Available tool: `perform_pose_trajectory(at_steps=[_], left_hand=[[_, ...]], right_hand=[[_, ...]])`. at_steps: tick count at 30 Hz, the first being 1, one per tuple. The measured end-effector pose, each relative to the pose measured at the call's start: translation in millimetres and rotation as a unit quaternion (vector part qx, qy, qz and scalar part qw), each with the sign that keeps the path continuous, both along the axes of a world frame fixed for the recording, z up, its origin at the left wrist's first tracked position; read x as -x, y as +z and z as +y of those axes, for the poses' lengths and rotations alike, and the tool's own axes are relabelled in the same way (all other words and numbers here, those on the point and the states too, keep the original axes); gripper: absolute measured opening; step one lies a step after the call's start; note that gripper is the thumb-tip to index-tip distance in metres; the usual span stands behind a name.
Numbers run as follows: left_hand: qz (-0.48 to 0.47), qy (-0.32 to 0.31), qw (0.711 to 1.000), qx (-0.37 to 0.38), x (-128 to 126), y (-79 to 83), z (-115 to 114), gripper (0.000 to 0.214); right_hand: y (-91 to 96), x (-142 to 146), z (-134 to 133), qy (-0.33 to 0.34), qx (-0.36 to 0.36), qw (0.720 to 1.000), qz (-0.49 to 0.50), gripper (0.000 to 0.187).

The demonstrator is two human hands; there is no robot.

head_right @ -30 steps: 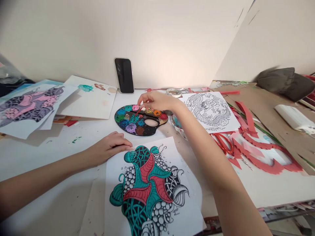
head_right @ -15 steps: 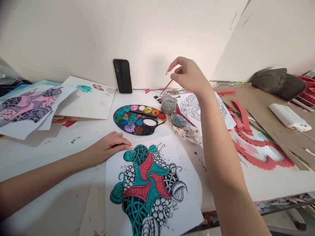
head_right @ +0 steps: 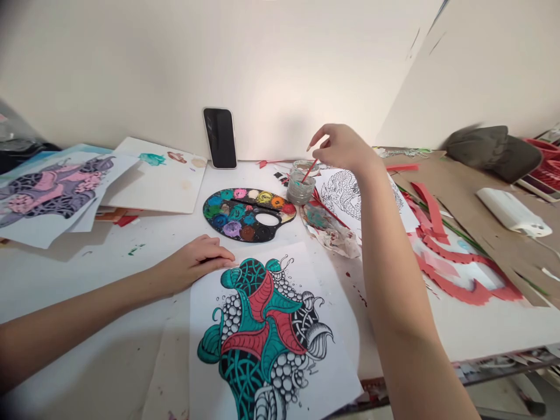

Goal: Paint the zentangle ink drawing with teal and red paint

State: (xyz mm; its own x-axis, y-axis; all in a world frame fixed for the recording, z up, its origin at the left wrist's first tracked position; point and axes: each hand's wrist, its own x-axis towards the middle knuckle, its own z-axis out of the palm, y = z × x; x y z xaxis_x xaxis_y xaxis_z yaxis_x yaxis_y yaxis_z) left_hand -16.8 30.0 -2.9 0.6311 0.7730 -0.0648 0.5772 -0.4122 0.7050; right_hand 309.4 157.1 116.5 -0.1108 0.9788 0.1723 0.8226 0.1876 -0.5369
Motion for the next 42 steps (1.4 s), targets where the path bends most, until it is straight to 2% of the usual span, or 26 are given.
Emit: perform_pose_trajectory(at_steps=[4, 7, 11, 15, 17, 20, 24, 28, 34, 39, 42], left_hand=[[0.003, -0.002, 1.000, -0.008, 0.3, -1.6, 0.7, 0.046], [0.008, -0.007, 1.000, -0.015, 0.4, -1.9, 1.8, 0.048], [0.012, -0.010, 1.000, -0.022, 0.6, -0.9, 2.5, 0.048], [0.010, -0.007, 1.000, -0.021, -0.2, -0.1, 2.3, 0.045], [0.010, -0.006, 1.000, -0.017, -0.5, 0.4, 2.0, 0.042], [0.012, -0.009, 1.000, -0.013, -0.2, 1.2, 1.2, 0.042], [0.013, -0.011, 1.000, -0.012, 0.8, 0.6, 0.9, 0.046], [0.014, -0.013, 1.000, -0.023, 0.5, -1.1, 2.0, 0.049], [0.016, -0.014, 0.999, -0.023, -0.3, -0.3, 2.4, 0.048], [0.017, -0.009, 1.000, -0.021, -0.8, 0.1, 2.0, 0.047], [0.014, -0.009, 1.000, -0.016, -0.8, -0.9, 1.8, 0.046]], right_hand=[[-13.7, 11.3, 10.6, 0.040, 0.061, 0.995, -0.067, 0.020], [-15.9, 14.3, 12.0, 0.055, 0.072, 0.993, -0.080, 0.012], [-2.1, 6.8, 1.6, 0.031, 0.037, 0.999, 0.021, 0.008], [14.6, 7.8, -13.1, 0.021, -0.059, 0.993, 0.104, 0.005], [16.4, 17.7, -16.9, 0.058, -0.082, 0.985, 0.142, 0.007], [5.4, 41.7, -14.8, 0.155, -0.026, 0.971, 0.180, 0.008], [-27.2, 74.8, -5.5, 0.304, 0.089, 0.938, 0.138, 0.010], [-49.4, 89.0, -2.3, 0.331, 0.140, 0.932, 0.052, 0.015], [-46.7, 80.7, -2.1, 0.331, 0.105, 0.938, 0.001, 0.016], [-43.6, 75.2, -0.6, 0.351, 0.108, 0.930, 0.015, 0.019], [-41.7, 75.3, -1.7, 0.347, 0.111, 0.931, -0.011, 0.022]])
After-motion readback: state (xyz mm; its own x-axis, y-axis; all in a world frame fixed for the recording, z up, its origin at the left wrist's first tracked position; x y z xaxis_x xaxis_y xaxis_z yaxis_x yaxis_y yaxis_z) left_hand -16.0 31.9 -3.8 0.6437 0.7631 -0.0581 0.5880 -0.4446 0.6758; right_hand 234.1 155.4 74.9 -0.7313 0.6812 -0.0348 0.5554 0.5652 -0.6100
